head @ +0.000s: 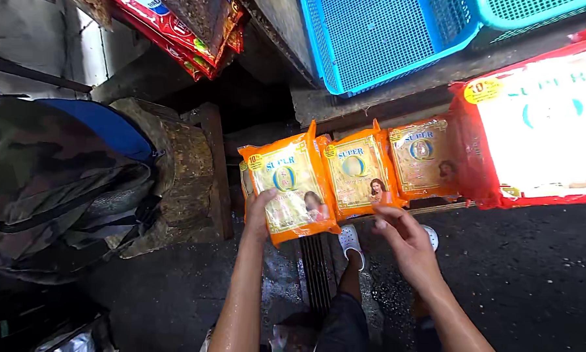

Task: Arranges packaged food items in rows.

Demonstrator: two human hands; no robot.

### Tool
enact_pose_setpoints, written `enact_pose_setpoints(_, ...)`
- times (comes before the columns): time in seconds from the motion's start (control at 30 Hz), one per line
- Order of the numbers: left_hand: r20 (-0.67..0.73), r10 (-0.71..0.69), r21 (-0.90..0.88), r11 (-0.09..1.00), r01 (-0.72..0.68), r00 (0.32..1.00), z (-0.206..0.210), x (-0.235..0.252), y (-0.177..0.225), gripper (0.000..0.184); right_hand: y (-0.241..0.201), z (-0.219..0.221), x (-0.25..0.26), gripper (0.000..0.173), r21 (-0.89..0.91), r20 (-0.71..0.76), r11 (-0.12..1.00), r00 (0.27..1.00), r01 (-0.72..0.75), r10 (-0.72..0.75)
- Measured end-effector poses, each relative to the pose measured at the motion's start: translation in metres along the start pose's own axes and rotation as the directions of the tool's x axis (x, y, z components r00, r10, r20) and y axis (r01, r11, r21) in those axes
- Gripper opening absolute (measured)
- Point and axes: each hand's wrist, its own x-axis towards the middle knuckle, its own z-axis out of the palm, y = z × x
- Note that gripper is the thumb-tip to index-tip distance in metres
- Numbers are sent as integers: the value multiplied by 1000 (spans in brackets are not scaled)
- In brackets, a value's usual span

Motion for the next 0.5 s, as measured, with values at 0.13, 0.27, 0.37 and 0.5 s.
enact_pose_setpoints(0.13,68,-49,-58,997,53,996,-16,21,-13,37,-19,52,42,74,-148,235,983,961,-110,143)
enact_pose_setpoints(0.27,53,-74,263,963,58,996,-10,24,-12,31,2,86,54,77,-309,238,948,958,-80,158)
enact_pose_setpoints(0.37,-19,-5,645,764,16,1000,-7,22,-10,32,10,90,49,71,-376,175,925,976,-58,132)
enact_pose_setpoints(0.5,-37,52,644,765,-16,998,-13,21,-21,49,6,87,41,60,-381,199,924,971,-46,130)
